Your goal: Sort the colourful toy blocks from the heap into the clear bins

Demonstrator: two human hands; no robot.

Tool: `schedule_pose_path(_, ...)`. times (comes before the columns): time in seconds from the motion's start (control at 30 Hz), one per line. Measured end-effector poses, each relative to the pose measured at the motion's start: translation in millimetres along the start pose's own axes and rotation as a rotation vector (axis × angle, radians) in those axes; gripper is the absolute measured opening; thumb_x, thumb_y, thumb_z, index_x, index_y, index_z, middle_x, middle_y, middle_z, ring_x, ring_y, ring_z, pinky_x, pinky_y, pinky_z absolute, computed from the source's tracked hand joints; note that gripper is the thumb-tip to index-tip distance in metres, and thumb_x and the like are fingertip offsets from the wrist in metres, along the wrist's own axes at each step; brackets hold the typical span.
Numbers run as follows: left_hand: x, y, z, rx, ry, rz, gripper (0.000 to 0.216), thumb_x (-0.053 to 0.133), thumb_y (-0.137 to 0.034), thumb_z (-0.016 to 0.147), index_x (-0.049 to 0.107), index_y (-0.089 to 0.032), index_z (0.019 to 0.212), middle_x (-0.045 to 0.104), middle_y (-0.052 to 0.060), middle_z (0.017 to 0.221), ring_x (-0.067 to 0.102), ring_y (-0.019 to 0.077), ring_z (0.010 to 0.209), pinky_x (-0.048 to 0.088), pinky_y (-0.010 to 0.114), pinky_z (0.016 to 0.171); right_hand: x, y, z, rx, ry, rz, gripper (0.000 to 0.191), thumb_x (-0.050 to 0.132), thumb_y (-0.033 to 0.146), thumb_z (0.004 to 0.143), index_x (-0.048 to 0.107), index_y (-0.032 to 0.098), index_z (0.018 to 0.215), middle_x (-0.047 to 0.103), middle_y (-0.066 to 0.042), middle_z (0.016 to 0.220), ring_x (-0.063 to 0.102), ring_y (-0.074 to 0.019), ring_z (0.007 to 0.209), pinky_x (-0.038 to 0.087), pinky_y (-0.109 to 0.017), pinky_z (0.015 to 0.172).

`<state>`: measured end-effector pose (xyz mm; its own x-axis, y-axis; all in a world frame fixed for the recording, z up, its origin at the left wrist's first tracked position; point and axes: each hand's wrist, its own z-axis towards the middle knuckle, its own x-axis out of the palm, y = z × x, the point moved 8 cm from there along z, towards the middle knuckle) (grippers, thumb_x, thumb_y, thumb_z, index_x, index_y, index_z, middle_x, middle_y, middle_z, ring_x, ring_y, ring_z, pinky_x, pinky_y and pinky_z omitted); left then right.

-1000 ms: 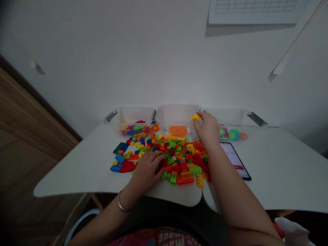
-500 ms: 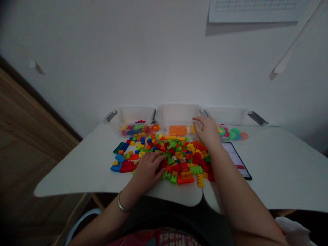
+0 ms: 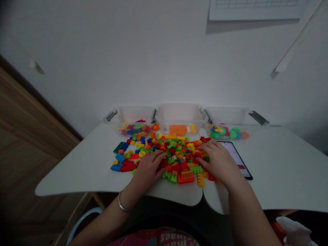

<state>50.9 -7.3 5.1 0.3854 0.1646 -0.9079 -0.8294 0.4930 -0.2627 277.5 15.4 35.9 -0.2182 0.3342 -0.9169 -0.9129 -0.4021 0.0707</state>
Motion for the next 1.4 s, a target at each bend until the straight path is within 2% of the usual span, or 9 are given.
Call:
schedule_pose_path(0.13, 1, -2, 2, 0.015, 0.011, 0.008, 0.047, 0.063, -0.03, 0.087, 0.051, -0.023, 0.132, 0.059, 0.01, 0.131, 0.054, 0.0281, 0.123, 0.038, 0.055, 0.108, 18, -9, -13, 0.034, 0.047, -0.081, 0.04, 0.066, 0.044, 0.077, 0.071, 0.015, 0.104, 0.07, -0.014, 0.11, 0.06, -0.0331, 0.108, 0.046, -0.049, 0.095)
schedule_pose_path(0.27, 4, -1, 1, 0.008, 0.02, 0.02, 0.046, 0.063, -0.028, 0.087, 0.052, -0.023, 0.131, 0.057, 0.01, 0.134, 0.053, 0.0292, 0.124, 0.037, 0.058, 0.109, 28, -12, -17, 0.045, 0.051, -0.105, 0.037, 0.066, 0.042, 0.076, 0.071, 0.015, 0.101, 0.07, -0.014, 0.11, 0.06, -0.0327, 0.108, 0.047, -0.049, 0.095)
schedule_pose_path(0.67, 1, 0, 1, -0.004, 0.021, 0.019, 0.042, 0.06, -0.029, 0.09, 0.053, -0.023, 0.131, 0.056, 0.012, 0.135, 0.054, 0.0287, 0.123, 0.036, 0.058, 0.109, 24, -4, -15, 0.107, 0.001, -0.055, 0.023, 0.06, 0.032, 0.076, 0.063, 0.019, 0.094, 0.069, -0.011, 0.099, 0.061, -0.0308, 0.098, 0.05, -0.046, 0.089)
schedule_pose_path(0.73, -1, -5, -2, 0.064, 0.004, 0.021, 0.051, 0.061, -0.041, 0.088, 0.05, -0.024, 0.135, 0.053, 0.013, 0.138, 0.05, 0.0307, 0.127, 0.031, 0.061, 0.111, 23, -5, -15, 0.134, -0.015, -0.037, 0.023, 0.06, 0.034, 0.076, 0.063, 0.019, 0.093, 0.069, -0.011, 0.097, 0.062, -0.0304, 0.097, 0.05, -0.046, 0.087)
schedule_pose_path(0.8, 1, -21, -8, 0.249, 0.025, 0.015, 0.074, 0.064, -0.06, 0.079, 0.042, -0.028, 0.142, 0.044, 0.013, 0.146, 0.04, 0.0339, 0.136, 0.022, 0.064, 0.114, 22, -6, -15, 0.159, -0.032, -0.024, 0.024, 0.059, 0.035, 0.076, 0.063, 0.019, 0.094, 0.068, -0.012, 0.096, 0.062, -0.0305, 0.095, 0.051, -0.045, 0.084)
schedule_pose_path(0.87, 6, -38, -18, 0.438, 0.062, 0.026, 0.093, 0.066, -0.071, 0.068, 0.033, -0.033, 0.147, 0.035, 0.01, 0.153, 0.029, 0.0349, 0.142, 0.014, 0.064, 0.117, 23, -7, -15, 0.183, -0.044, -0.013, 0.025, 0.058, 0.036, 0.077, 0.062, 0.019, 0.095, 0.068, -0.011, 0.094, 0.063, -0.0302, 0.092, 0.051, -0.045, 0.081)
schedule_pose_path(0.93, 12, -45, -23, 0.498, 0.081, 0.062, 0.096, 0.067, -0.069, 0.068, 0.029, -0.036, 0.148, 0.032, 0.008, 0.155, 0.024, 0.0328, 0.145, 0.012, 0.061, 0.118, 23, -9, -16, 0.205, -0.057, 0.002, 0.026, 0.058, 0.036, 0.076, 0.061, 0.019, 0.096, 0.068, -0.011, 0.092, 0.063, -0.0295, 0.089, 0.052, -0.044, 0.079)
schedule_pose_path(1.17, 17, -41, -14, 0.386, 0.078, 0.078, 0.075, 0.07, -0.044, 0.08, 0.034, -0.037, 0.145, 0.033, 0.005, 0.155, 0.026, 0.0292, 0.144, 0.013, 0.062, 0.118, 29, -11, -17, 0.22, -0.092, 0.096, 0.029, 0.056, 0.036, 0.078, 0.059, 0.02, 0.103, 0.069, -0.011, 0.097, 0.064, -0.0292, 0.092, 0.052, -0.044, 0.081)
schedule_pose_path(1.4, 16, -34, -11, 0.34, 0.098, 0.072, 0.071, 0.074, -0.039, 0.077, 0.041, -0.033, 0.14, 0.036, 0.007, 0.153, 0.032, 0.031, 0.141, 0.016, 0.063, 0.118, 32, -8, -17, 0.201, -0.137, 0.164, 0.031, 0.056, 0.034, 0.077, 0.06, 0.02, 0.104, 0.069, -0.01, 0.095, 0.064, -0.0284, 0.092, 0.052, -0.044, 0.08)
